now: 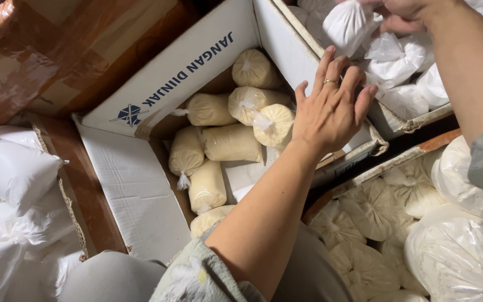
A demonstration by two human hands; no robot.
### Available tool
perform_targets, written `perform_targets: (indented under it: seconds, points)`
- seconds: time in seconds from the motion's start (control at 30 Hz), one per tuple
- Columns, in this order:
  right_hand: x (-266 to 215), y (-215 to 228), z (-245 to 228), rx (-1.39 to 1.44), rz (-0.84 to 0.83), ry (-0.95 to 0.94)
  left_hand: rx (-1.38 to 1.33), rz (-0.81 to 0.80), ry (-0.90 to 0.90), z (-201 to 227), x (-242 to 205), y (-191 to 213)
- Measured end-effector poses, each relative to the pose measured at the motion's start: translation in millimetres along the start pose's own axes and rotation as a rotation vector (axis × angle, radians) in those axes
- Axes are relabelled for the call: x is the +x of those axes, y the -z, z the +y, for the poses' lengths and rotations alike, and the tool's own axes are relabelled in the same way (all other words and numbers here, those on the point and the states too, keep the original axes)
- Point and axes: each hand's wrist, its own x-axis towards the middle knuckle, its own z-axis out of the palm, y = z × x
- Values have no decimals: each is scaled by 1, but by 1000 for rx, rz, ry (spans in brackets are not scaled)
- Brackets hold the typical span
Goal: The person transfers small white plastic-wrapped packages from a large cardboard box into a smaller white box. The person picks up packages one by one and places them into the smaller box, repeating the process throughout the clip.
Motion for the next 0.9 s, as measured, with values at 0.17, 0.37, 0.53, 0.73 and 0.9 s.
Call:
perform_targets:
  seconds: [0.17, 0.37, 0.53, 0.73, 0.9]
  points:
    - [-27, -49, -30, -138, -162, 5, -8, -18, 6, 1, 1, 2]
    - [-11, -72, -13, -328, -256, -130, 2, -57, 14, 0, 2, 4]
    - [10, -72, 14, -625, -215, -148, 16, -13, -8, 1, 1, 5]
    - [14, -67, 42, -852, -220, -188, 34, -34, 6, 0, -1, 3]
    - [10, -66, 39, -885, -214, -153, 46, -74, 29, -1, 1, 3]
